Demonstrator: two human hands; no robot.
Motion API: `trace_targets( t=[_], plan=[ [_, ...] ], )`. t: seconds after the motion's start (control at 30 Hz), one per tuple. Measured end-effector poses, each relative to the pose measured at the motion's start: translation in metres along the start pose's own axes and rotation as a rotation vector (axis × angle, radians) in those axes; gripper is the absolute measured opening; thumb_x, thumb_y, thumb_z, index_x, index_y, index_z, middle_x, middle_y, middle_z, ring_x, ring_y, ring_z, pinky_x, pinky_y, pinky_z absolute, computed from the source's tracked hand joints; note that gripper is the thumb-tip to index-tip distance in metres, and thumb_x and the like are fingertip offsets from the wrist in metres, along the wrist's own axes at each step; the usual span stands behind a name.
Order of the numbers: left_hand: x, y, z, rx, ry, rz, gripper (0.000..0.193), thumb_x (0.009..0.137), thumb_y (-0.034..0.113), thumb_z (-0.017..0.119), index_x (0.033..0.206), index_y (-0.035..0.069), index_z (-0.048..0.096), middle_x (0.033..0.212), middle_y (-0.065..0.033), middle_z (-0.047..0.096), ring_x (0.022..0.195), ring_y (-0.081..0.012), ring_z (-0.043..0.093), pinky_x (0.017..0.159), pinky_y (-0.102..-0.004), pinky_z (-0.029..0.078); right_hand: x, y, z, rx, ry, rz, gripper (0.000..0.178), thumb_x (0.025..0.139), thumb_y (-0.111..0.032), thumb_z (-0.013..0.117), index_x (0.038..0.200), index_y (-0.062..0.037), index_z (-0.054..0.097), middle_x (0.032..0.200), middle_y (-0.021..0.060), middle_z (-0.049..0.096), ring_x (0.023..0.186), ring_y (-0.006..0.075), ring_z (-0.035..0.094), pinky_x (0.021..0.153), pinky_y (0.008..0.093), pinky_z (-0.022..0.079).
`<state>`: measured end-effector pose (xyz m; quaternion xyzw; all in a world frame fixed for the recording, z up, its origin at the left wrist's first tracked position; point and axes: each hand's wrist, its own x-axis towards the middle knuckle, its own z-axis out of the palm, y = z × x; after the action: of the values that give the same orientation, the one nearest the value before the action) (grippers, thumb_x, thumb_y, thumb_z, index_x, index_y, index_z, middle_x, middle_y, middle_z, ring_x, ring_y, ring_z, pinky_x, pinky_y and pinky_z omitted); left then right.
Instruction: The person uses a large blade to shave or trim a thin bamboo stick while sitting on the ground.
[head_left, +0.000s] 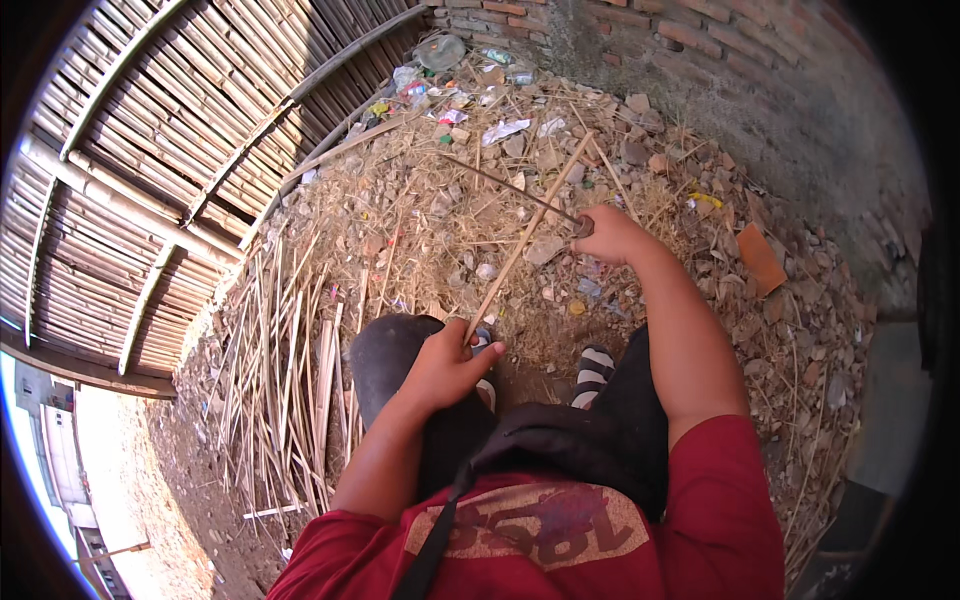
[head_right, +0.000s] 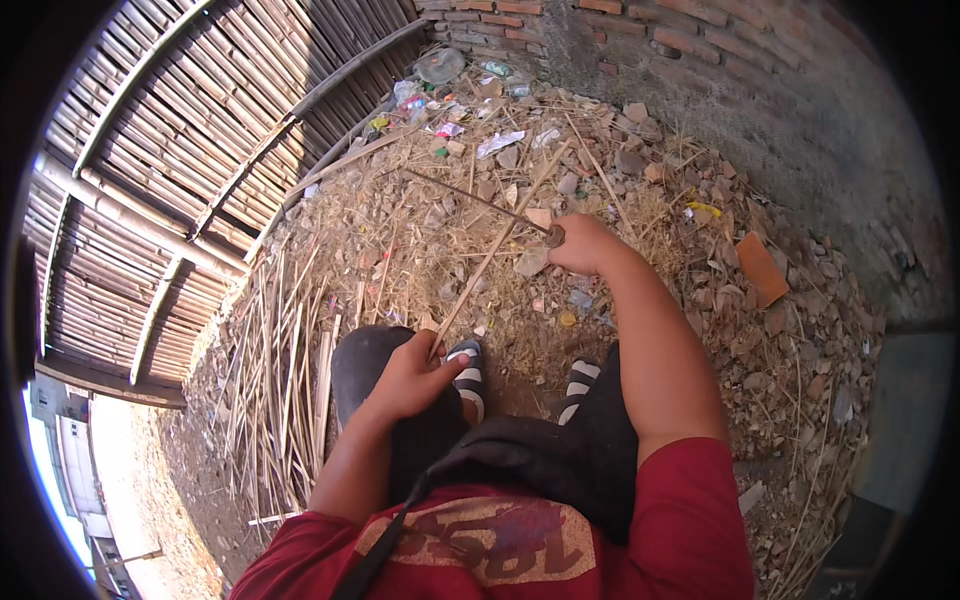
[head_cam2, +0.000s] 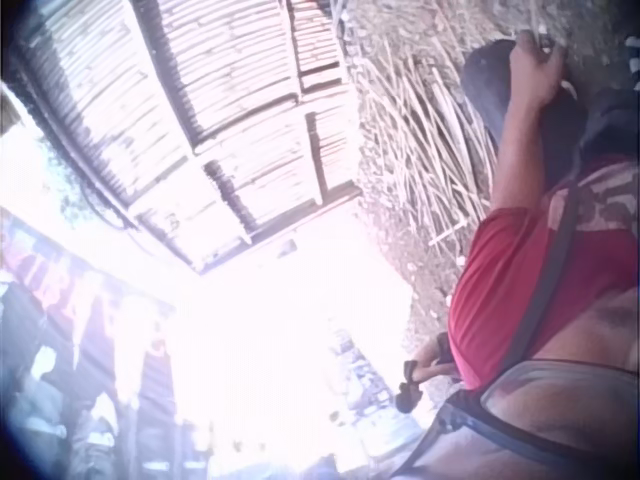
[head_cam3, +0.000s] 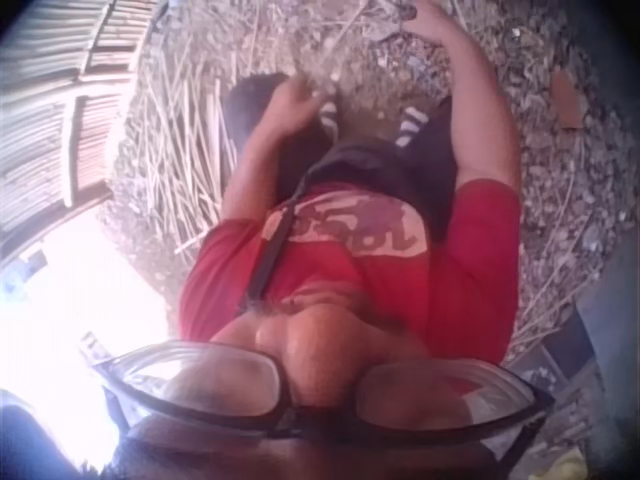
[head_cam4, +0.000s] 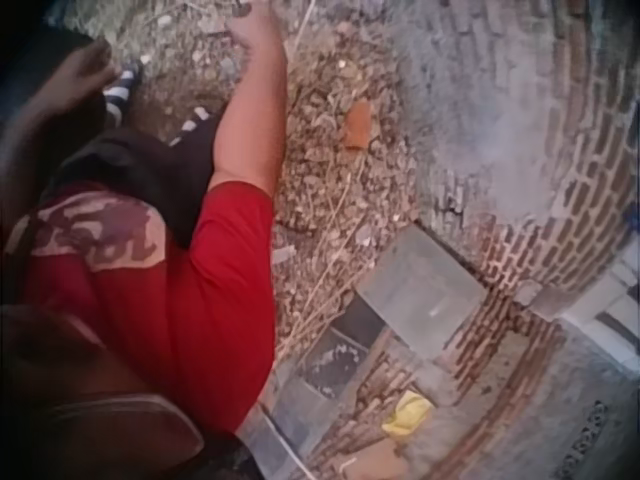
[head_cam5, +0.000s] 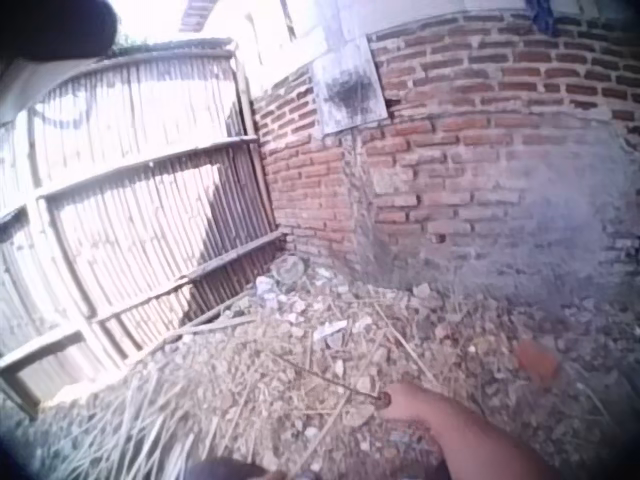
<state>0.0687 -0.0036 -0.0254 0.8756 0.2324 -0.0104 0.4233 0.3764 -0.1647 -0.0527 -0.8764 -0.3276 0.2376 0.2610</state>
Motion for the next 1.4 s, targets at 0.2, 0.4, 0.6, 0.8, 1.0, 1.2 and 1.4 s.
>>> trace_targets(
  t=[0.2,0.4,0.6,0.8,1.0,1.2,1.4],
  plan=[
    [-0.004,0.002,-0.003,-0.054,-0.033,-0.012,0.04,0.092,0.036,0.078,0.091,0.003,0.056,0.071,-0.0005,0.052,0.066,-0.0095,0.047,0.058,-0.0298,0.042,-0.03,-0.049,-0.005,-0.182,-0.071,-0.204,0.026,0.076,-0.028,0.074,0.094,-0.0093,0.071,0.089,0.0144,0.071,0.087,0.0359,0.069,0.078,0.0475,0.054],
    [-0.002,-0.008,-0.004,-0.172,-0.079,-0.008,0.042,0.092,0.039,0.077,0.095,0.001,0.057,0.071,-0.0007,0.052,0.068,-0.0107,0.048,0.06,-0.0308,0.042,-0.028,-0.042,0.0,-0.141,-0.052,-0.262,0.023,0.074,-0.022,0.077,0.083,-0.0032,0.069,0.077,0.0183,0.067,0.076,0.0369,0.067,0.069,0.0469,0.05],
    [0.002,-0.008,-0.004,-0.235,-0.064,-0.029,0.042,0.091,0.036,0.079,0.093,0.002,0.056,0.071,0.0,0.05,0.068,-0.0089,0.046,0.059,-0.0295,0.041,-0.024,-0.042,-0.003,-0.129,0.013,-0.157,0.019,0.077,-0.024,0.072,0.09,-0.01,0.071,0.085,0.0161,0.07,0.083,0.0363,0.069,0.076,0.0472,0.054],
    [-0.003,-0.014,-0.002,-0.201,-0.081,-0.023,0.042,0.091,0.036,0.079,0.094,0.001,0.055,0.071,0.0007,0.049,0.067,-0.0078,0.044,0.058,-0.0285,0.041,-0.041,-0.076,0.013,-0.312,-0.054,-0.236,0.018,0.076,-0.023,0.071,0.091,-0.0125,0.072,0.087,0.0142,0.071,0.086,0.0355,0.07,0.076,0.0483,0.055],
    [0.0,-0.005,-0.006,-0.219,-0.047,-0.042,0.043,0.091,0.036,0.079,0.094,0.001,0.055,0.07,0.0011,0.049,0.066,-0.0077,0.043,0.057,-0.0285,0.039,-0.028,-0.064,0.016,-0.185,-0.021,-0.221,0.017,0.077,-0.024,0.07,0.089,-0.0115,0.072,0.086,0.0143,0.071,0.085,0.0361,0.07,0.075,0.048,0.054],
    [-0.005,-0.004,-0.003,-0.175,-0.057,-0.009,0.041,0.091,0.035,0.079,0.093,0.002,0.055,0.07,0.0016,0.049,0.066,-0.0076,0.044,0.057,-0.0281,0.039,-0.033,-0.065,0.014,-0.289,-0.012,-0.26,0.018,0.076,-0.025,0.07,0.088,-0.0109,0.071,0.085,0.0152,0.071,0.085,0.0372,0.069,0.075,0.0489,0.054],
    [-0.001,-0.012,-0.005,-0.296,-0.029,-0.031,0.041,0.091,0.034,0.08,0.09,0.003,0.053,0.069,0.0011,0.05,0.064,-0.0079,0.045,0.057,-0.0284,0.04,-0.039,-0.074,0.018,-0.203,0.065,-0.252,0.017,0.075,-0.025,0.07,0.084,-0.0104,0.071,0.082,0.015,0.07,0.082,0.0382,0.069,0.073,0.05,0.053]
  ],
)
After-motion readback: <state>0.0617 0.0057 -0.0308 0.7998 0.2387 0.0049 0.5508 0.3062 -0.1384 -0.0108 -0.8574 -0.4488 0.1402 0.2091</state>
